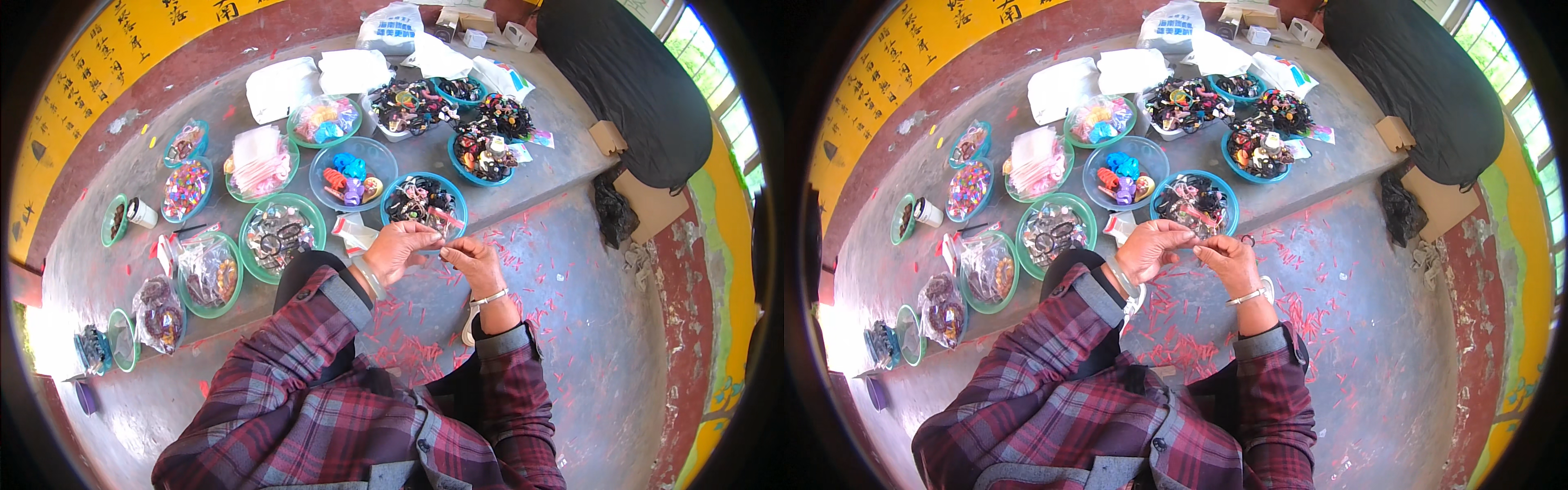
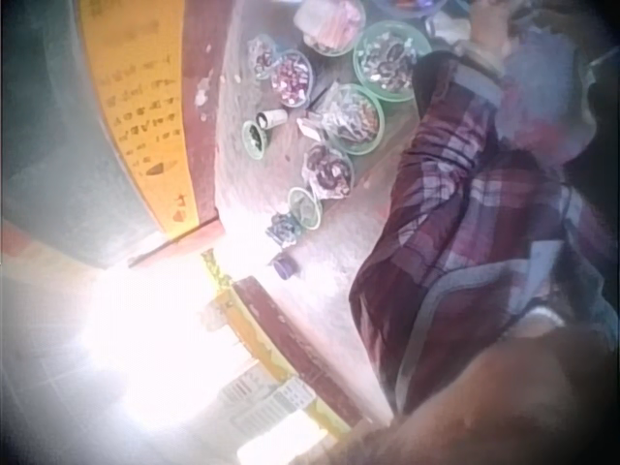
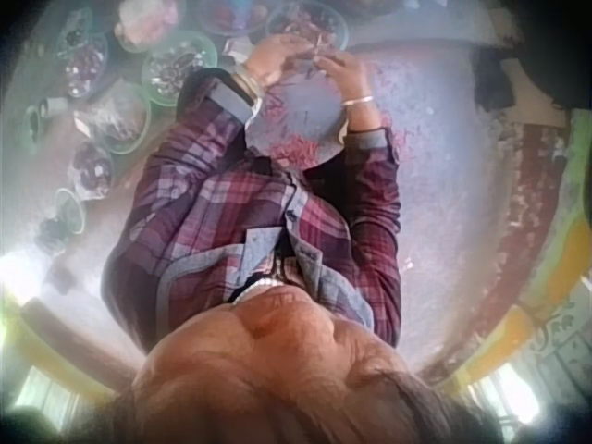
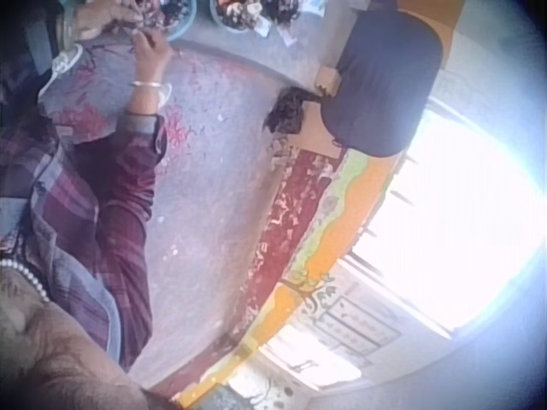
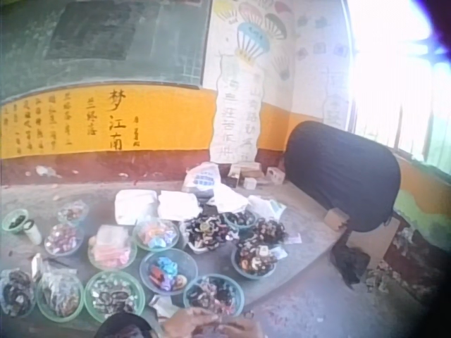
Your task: The person sits on the ground surrounded by bowls of hair accessories and plastic bags. They pick up hair clips and hair ties, place them into small plastic bags, and seal the bags. The person handles the items one by one, organizing them into packaging.
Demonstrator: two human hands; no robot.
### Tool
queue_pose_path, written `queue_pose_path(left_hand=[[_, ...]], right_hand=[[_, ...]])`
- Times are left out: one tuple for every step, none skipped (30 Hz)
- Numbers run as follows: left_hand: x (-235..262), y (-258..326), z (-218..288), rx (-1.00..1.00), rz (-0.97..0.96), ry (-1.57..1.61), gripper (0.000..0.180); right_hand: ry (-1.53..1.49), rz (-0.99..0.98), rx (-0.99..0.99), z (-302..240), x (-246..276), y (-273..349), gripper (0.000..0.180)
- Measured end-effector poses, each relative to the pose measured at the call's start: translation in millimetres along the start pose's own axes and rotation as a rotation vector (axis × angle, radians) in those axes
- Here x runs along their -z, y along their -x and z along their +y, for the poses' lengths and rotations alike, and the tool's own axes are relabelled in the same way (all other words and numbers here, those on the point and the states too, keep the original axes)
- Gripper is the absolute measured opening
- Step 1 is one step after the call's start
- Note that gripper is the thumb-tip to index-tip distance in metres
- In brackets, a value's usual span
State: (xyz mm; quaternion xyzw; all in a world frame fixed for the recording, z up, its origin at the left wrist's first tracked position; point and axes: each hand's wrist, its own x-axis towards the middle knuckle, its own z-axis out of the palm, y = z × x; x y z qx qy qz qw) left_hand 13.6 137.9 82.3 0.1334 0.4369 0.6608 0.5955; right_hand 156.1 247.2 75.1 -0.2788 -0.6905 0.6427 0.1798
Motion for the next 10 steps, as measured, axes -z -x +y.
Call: queue_pose_path(left_hand=[[0.6,-0.5,-1.2,-0.004,-0.006,0.006,0.014],[1.2,-0.9,-2.2,-0.008,-0.013,0.012,0.015],[1.1,-1.0,-2.7,-0.011,-0.021,0.017,0.015],[0.7,-0.6,-2.7,-0.006,-0.018,0.013,0.015],[0.0,0.0,-2.5,-0.002,-0.014,0.008,0.016],[-0.3,0.7,-2.4,0.002,-0.01,0.004,0.017],[0.4,0.3,-2.8,0.003,-0.023,-0.001,0.017],[1.8,-0.6,-3.7,0.004,-0.035,-0.005,0.018],[2.8,-1.7,-4.5,0.006,-0.048,-0.01,0.019],[3.2,-2.2,-4.9,0.006,-0.054,-0.011,0.02]], right_hand=[[-0.026,0.003,0.009,-0.4,-1.2,0.1,0.014],[-0.052,0.006,0.018,-1.1,-2.9,0.3,0.014],[-0.077,0.011,0.027,-1.8,-3.6,0.6,0.013],[-0.068,0.02,0.022,-1.0,-3.5,0.4,0.013],[-0.058,0.03,0.017,0.7,-3.1,-0.2,0.012],[-0.049,0.039,0.012,1.8,-3.0,-0.6,0.011],[-0.028,0.043,0.009,1.9,-2.7,-1.0,0.011],[-0.007,0.046,0.006,1.8,-2.4,-1.5,0.011],[0.014,0.051,0.002,2.0,-1.6,-1.8,0.01],[0.003,0.05,0.006,3.7,-0.8,-2.4,0.01]])
